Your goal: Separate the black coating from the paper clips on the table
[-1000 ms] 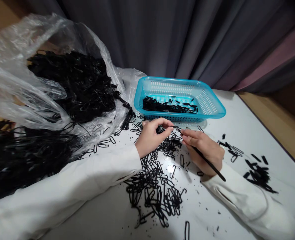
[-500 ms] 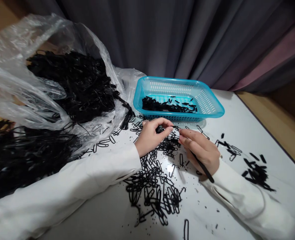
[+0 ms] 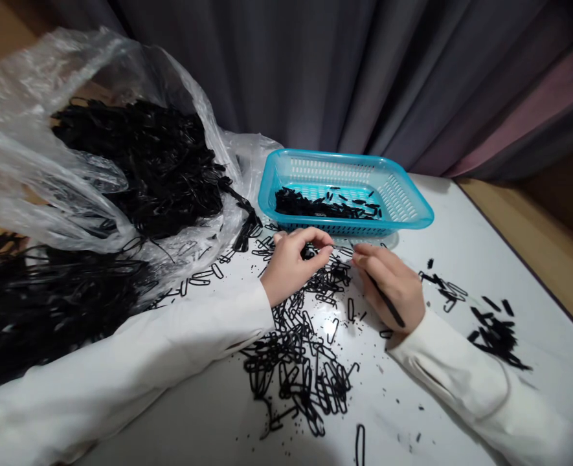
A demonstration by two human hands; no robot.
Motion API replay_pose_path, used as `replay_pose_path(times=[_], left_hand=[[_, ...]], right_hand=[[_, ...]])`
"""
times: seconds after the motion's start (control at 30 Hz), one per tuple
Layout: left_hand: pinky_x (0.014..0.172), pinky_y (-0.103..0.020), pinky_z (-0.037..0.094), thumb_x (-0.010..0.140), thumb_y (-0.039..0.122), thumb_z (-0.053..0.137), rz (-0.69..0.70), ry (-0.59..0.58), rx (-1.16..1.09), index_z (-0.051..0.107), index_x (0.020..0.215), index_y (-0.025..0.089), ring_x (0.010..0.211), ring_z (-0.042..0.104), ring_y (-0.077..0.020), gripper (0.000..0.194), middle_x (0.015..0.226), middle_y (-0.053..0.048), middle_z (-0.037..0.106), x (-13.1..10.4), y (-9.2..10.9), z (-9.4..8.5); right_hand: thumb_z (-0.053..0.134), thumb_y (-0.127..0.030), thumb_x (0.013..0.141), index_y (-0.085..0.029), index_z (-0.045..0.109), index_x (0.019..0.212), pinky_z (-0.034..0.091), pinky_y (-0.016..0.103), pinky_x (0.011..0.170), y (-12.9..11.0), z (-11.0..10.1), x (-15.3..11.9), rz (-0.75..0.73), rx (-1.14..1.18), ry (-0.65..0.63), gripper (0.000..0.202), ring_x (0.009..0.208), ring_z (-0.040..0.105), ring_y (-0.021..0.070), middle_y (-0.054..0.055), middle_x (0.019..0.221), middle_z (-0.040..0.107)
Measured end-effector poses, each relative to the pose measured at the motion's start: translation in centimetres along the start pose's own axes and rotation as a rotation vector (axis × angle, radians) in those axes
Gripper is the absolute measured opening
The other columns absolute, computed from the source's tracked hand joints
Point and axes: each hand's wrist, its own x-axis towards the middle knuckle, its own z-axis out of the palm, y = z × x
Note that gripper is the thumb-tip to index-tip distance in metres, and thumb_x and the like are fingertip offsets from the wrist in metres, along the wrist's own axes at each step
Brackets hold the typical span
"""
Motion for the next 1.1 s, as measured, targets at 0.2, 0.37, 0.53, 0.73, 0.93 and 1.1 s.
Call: replay_pose_path(times=[0.2, 0.37, 0.53, 0.73, 0.93, 1.1], left_hand=[[0.088, -0.039, 0.03, 0.084, 0.022, 0.062, 0.044, 0.002, 0.078, 0.062, 0.086, 0.022, 0.085, 0.061, -0.0163, 0.002, 0.087, 0.002, 0.07, -0.17, 0.19, 0.01], [0.084, -0.036, 0.026, 0.081, 0.02, 0.064, 0.122, -0.033, 0.114, 0.061, 0.082, 0.022, 0.085, 0.061, -0.0158, 0.003, 0.085, 0.005, 0.07, -0.41, 0.48, 0.02], [0.083, -0.033, 0.025, 0.079, 0.017, 0.065, 0.183, -0.039, 0.161, 0.059, 0.08, 0.022, 0.085, 0.06, -0.0145, 0.007, 0.084, 0.007, 0.069, -0.62, 0.77, -0.07], [0.083, -0.034, 0.025, 0.08, 0.021, 0.064, 0.186, -0.049, 0.197, 0.06, 0.081, 0.023, 0.085, 0.06, -0.0159, 0.005, 0.084, 0.005, 0.071, -0.72, 0.89, -0.07], [0.08, -0.033, 0.024, 0.081, 0.02, 0.065, 0.25, -0.042, 0.199, 0.061, 0.08, 0.022, 0.083, 0.06, -0.0145, 0.005, 0.082, 0.007, 0.07, -0.76, 0.82, -0.05], [0.079, -0.033, 0.023, 0.081, 0.02, 0.065, 0.259, -0.05, 0.188, 0.061, 0.081, 0.022, 0.084, 0.061, -0.0139, 0.005, 0.083, 0.007, 0.07, -0.78, 0.78, -0.11]], right_hand=[[0.053, -0.01, 0.085, -0.023, 0.054, 0.094, 0.051, 0.037, 0.078, 0.04, 0.26, 0.35, 0.111, 0.02, 0.071, 0.016, 0.09, 0.062, 0.0215, 0.008, 0.097, 0.063], [0.047, -0.011, 0.087, -0.024, 0.05, 0.096, 0.043, 0.045, 0.091, 0.01, 0.35, 0.58, 0.083, 0.014, 0.004, 0.016, 0.085, 0.055, 0.0219, 0.004, 0.083, 0.06], [0.046, -0.016, 0.091, -0.02, 0.055, 0.096, 0.041, 0.032, 0.062, 0.18, 0.39, 0.13, 0.089, 0.004, -0.059, 0.011, 0.065, 0.049, 0.0185, 0.002, 0.071, 0.056], [0.052, -0.02, 0.09, -0.019, 0.06, 0.097, 0.036, 0.031, 0.06, -0.01, 0.49, 0.02, 0.063, -0.026, -0.019, 0.01, 0.06, 0.044, 0.0178, -0.001, 0.061, 0.047], [0.055, -0.015, 0.088, -0.019, 0.06, 0.097, 0.034, 0.031, 0.059, -0.1, 0.41, 0.16, 0.016, -0.034, 0.008, 0.011, 0.059, 0.043, 0.0167, -0.001, 0.061, 0.047], [0.054, -0.014, 0.089, -0.021, 0.059, 0.097, 0.033, 0.03, 0.059, -0.17, 0.32, 0.25, -0.022, -0.034, -0.005, 0.011, 0.058, 0.041, 0.016, -0.002, 0.06, 0.048]])
